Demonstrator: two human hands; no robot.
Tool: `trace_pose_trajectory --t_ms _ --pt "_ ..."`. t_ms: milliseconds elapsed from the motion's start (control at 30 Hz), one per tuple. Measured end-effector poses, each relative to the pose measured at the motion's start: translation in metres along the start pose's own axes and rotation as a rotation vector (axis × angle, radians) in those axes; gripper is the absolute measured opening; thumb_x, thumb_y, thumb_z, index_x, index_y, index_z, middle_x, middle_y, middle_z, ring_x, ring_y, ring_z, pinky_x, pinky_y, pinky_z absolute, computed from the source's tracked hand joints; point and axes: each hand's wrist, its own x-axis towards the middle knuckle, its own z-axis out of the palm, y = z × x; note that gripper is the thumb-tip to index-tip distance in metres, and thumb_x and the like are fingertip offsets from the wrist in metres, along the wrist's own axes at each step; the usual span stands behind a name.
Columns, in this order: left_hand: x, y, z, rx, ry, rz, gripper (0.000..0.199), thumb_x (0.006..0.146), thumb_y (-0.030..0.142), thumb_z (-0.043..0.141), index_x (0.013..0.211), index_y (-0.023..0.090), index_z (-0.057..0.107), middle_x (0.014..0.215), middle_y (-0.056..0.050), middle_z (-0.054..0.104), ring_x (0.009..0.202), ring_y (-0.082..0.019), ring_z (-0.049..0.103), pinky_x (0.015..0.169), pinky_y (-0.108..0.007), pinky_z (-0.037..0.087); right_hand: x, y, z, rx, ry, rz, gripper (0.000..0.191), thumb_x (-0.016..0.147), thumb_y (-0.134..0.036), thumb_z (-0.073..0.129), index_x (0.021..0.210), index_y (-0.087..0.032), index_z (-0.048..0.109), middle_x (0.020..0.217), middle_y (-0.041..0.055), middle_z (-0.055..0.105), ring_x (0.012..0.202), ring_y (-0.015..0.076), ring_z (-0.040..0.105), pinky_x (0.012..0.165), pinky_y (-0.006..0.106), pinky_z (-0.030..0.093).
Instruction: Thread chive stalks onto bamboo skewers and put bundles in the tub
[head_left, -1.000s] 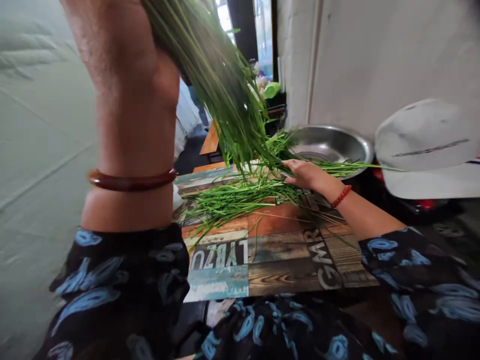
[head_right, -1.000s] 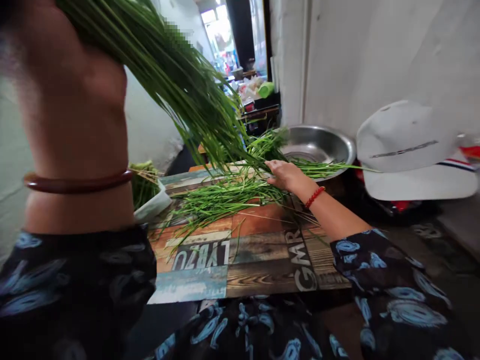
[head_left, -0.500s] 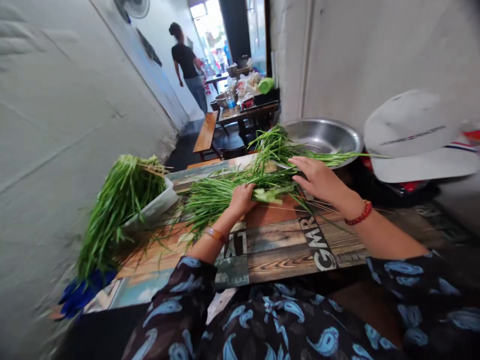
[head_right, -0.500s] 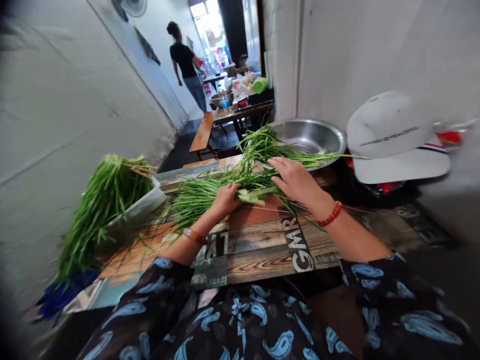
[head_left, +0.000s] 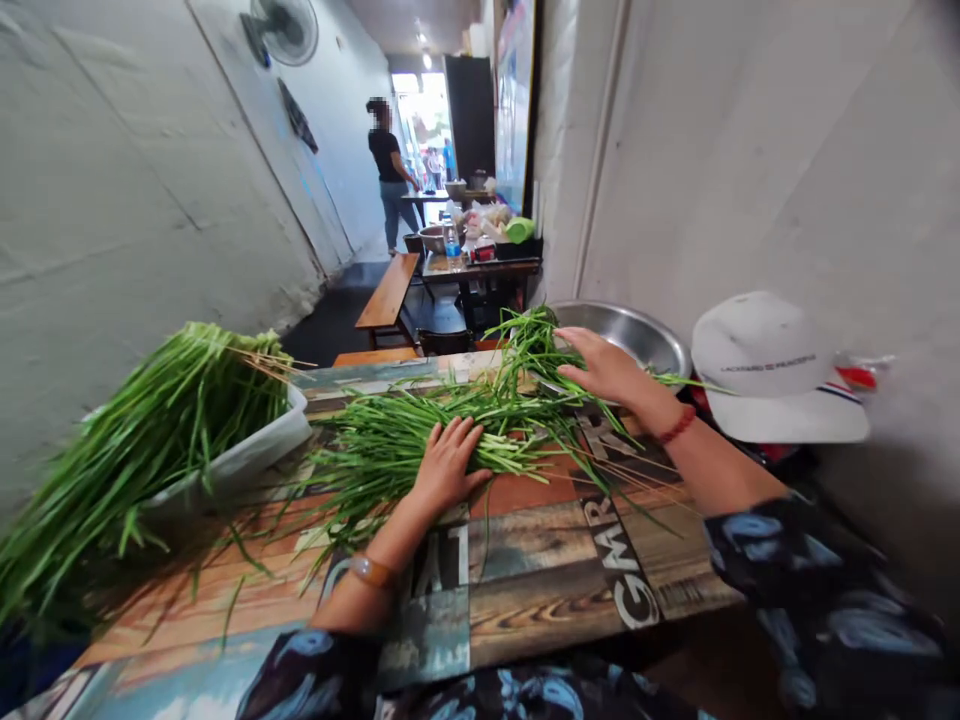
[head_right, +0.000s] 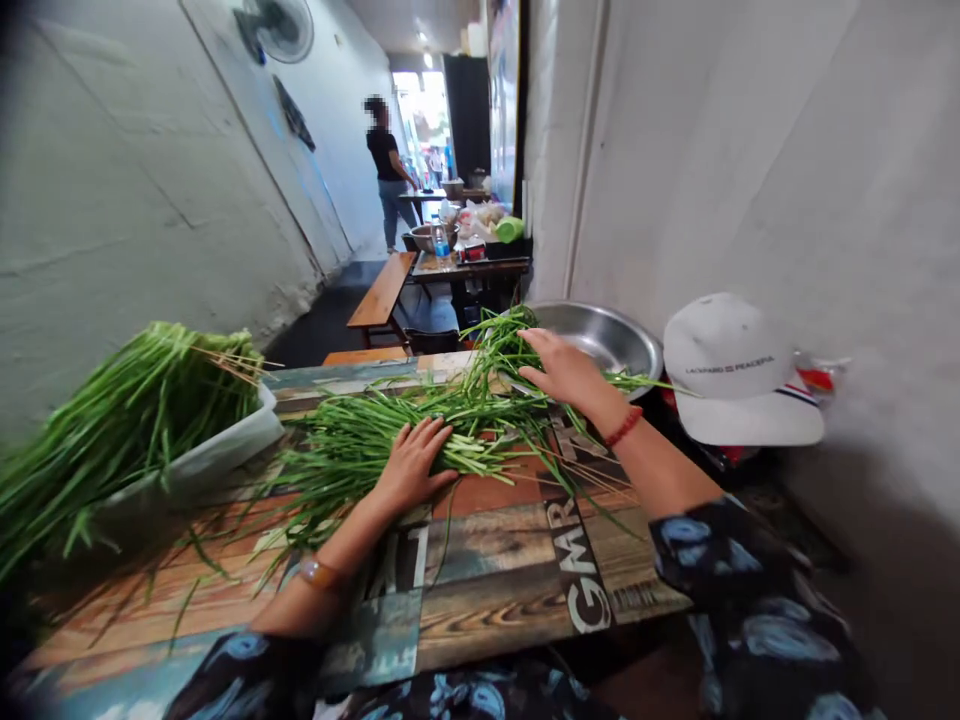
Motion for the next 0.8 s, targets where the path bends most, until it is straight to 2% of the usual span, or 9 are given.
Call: trace_pose_trajectory --t_ms 100,200,300,367,467,533,600,700,800 --pt "-0.008 0.001 0.011 0.016 0.050 -0.007 0.076 0.084 0.044 0.070 0.150 0.016 0.045 0.158 -0.016 0.041 0.149 -0.036 0.034 0.123 -0.058 0.023 0.074 0.002 0.027 -0.094 -0.132 0.012 0.064 0.093 -0.035 0.058 0.150 -0.011 0.042 0.155 0.0175 0.044 0.143 0.0285 0.042 0.120 0.044 0.035" --pt "-0.012 0.000 0.014 0.002 0.057 -0.005 0.076 0.083 0.045 0.071 0.150 0.017 0.046 0.158 -0.015 0.041 0.148 -0.036 0.036 0.123 -0.058 0.026 0.136 0.005 0.058 -0.150 -0.219 0.057 0.066 0.092 -0.039 0.061 0.150 -0.013 0.042 0.156 0.0168 0.043 0.144 0.0295 0.041 0.119 0.046 0.034" --pt "-0.014 -0.001 0.014 -0.027 0.053 0.001 0.077 0.083 0.048 0.070 0.150 0.019 0.046 0.158 -0.014 0.041 0.148 -0.035 0.036 0.123 -0.057 0.027 0.175 0.011 0.086 -0.170 -0.296 0.085 0.070 0.092 -0.048 0.060 0.151 -0.014 0.041 0.156 0.0181 0.043 0.143 0.0334 0.042 0.117 0.050 0.035" --pt "-0.015 -0.002 0.014 -0.043 0.045 0.002 0.077 0.083 0.050 0.070 0.150 0.020 0.046 0.159 -0.013 0.041 0.148 -0.036 0.036 0.123 -0.057 0.027 0.184 0.018 0.099 -0.173 -0.368 0.100 0.073 0.092 -0.054 0.058 0.151 -0.014 0.042 0.155 0.0185 0.045 0.141 0.0349 0.044 0.116 0.051 0.036" --pt "-0.015 -0.002 0.016 -0.061 0.045 0.004 0.077 0.084 0.049 0.069 0.151 0.020 0.045 0.160 -0.013 0.039 0.149 -0.036 0.034 0.124 -0.057 0.025 0.172 0.034 0.107 -0.162 -0.452 0.112 0.072 0.094 -0.054 0.054 0.153 -0.013 0.040 0.157 0.0179 0.043 0.145 0.0305 0.041 0.120 0.043 0.033" --pt "-0.015 -0.001 0.016 -0.064 0.050 0.009 0.076 0.084 0.047 0.069 0.151 0.021 0.044 0.160 -0.012 0.038 0.150 -0.035 0.033 0.125 -0.056 0.023 0.148 0.046 0.103 -0.156 -0.480 0.133 0.069 0.100 -0.051 0.044 0.156 -0.012 0.034 0.161 0.0175 0.036 0.149 0.0258 0.035 0.121 0.038 0.031" --pt "-0.014 -0.001 0.016 -0.058 0.043 0.009 0.076 0.083 0.046 0.070 0.151 0.021 0.045 0.160 -0.012 0.039 0.150 -0.035 0.033 0.125 -0.055 0.022 0.118 0.056 0.095 -0.148 -0.530 0.157 0.061 0.104 -0.045 0.034 0.156 -0.013 0.035 0.158 0.0156 0.041 0.145 0.0228 0.041 0.118 0.036 0.036" --pt "-0.012 -0.001 0.013 -0.037 0.010 0.009 0.075 0.084 0.045 0.068 0.150 0.020 0.045 0.160 -0.013 0.039 0.150 -0.036 0.032 0.125 -0.055 0.022 0.073 0.066 0.076 -0.128 -0.656 0.180 0.041 0.100 -0.037 0.044 0.134 -0.022 0.064 0.131 0.0069 0.069 0.116 0.0217 0.065 0.102 0.034 0.050" --pt "-0.009 0.000 0.009 -0.015 -0.008 0.005 0.074 0.086 0.046 0.065 0.151 0.018 0.044 0.160 -0.014 0.039 0.150 -0.036 0.031 0.125 -0.055 0.021 0.042 0.077 0.055 -0.139 -0.735 0.249 0.023 0.092 -0.029 0.056 0.098 -0.023 0.078 0.095 0.0025 0.079 0.087 0.0216 0.071 0.085 0.033 0.054"
